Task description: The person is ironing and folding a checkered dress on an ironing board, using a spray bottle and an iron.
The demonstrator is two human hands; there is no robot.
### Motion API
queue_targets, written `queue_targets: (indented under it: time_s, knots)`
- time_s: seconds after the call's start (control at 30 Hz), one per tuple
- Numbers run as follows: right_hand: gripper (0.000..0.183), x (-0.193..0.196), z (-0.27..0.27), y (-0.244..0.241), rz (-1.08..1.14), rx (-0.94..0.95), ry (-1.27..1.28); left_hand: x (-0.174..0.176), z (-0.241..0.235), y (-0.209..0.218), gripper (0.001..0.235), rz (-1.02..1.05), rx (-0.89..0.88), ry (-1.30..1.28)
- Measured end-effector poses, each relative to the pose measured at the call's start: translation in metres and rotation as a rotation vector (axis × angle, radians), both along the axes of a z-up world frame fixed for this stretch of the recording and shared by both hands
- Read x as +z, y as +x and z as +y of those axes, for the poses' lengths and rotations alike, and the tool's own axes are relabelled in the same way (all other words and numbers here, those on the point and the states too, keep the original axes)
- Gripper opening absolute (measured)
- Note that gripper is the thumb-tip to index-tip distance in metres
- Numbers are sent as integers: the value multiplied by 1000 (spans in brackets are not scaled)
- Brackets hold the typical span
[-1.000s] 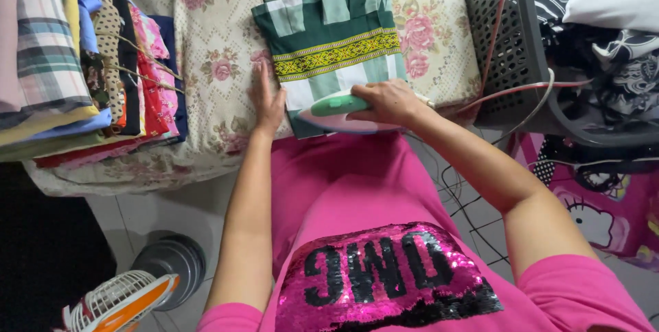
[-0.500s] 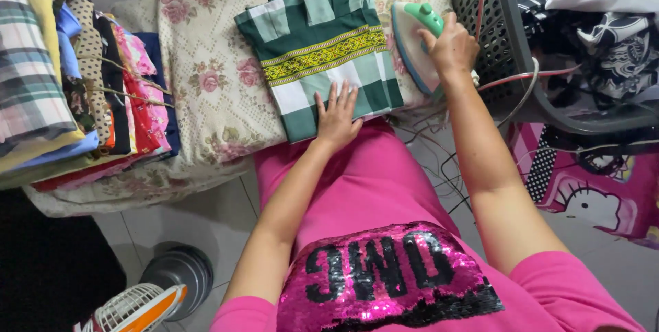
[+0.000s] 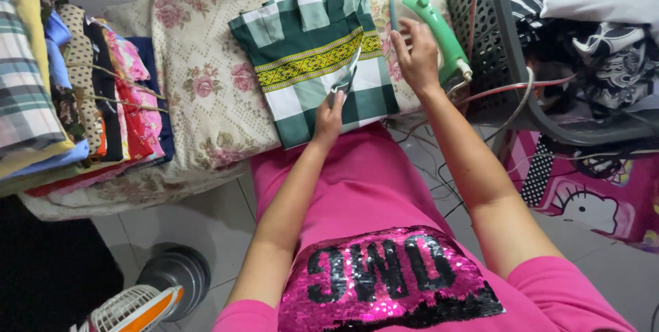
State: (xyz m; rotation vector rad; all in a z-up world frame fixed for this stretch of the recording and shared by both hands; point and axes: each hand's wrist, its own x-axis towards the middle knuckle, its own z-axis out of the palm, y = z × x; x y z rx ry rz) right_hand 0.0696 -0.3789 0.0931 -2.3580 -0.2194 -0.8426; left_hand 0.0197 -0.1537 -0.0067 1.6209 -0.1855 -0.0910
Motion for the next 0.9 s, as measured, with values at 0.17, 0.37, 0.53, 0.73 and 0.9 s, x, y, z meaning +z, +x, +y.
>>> queue_targets:
  time_s: [0.17, 0.37, 0.53, 0.73, 0.9]
  knots:
    - [48, -18, 63, 23, 1051, 126, 1118, -4, 3, -9, 38, 216, 153, -269]
    - [35, -56, 70, 93, 977, 4, 1084, 12, -3, -3, 34, 10, 26, 59]
    - [10, -74, 30, 117, 579, 36, 769, 8, -37, 9, 45, -184, -185, 55]
    - [47, -109, -33, 110, 385, -72, 104, -30, -58, 2, 85, -367, -368, 537]
    - [54, -6, -37, 46, 171, -259, -427, -4, 5, -29, 94, -503, -348, 722]
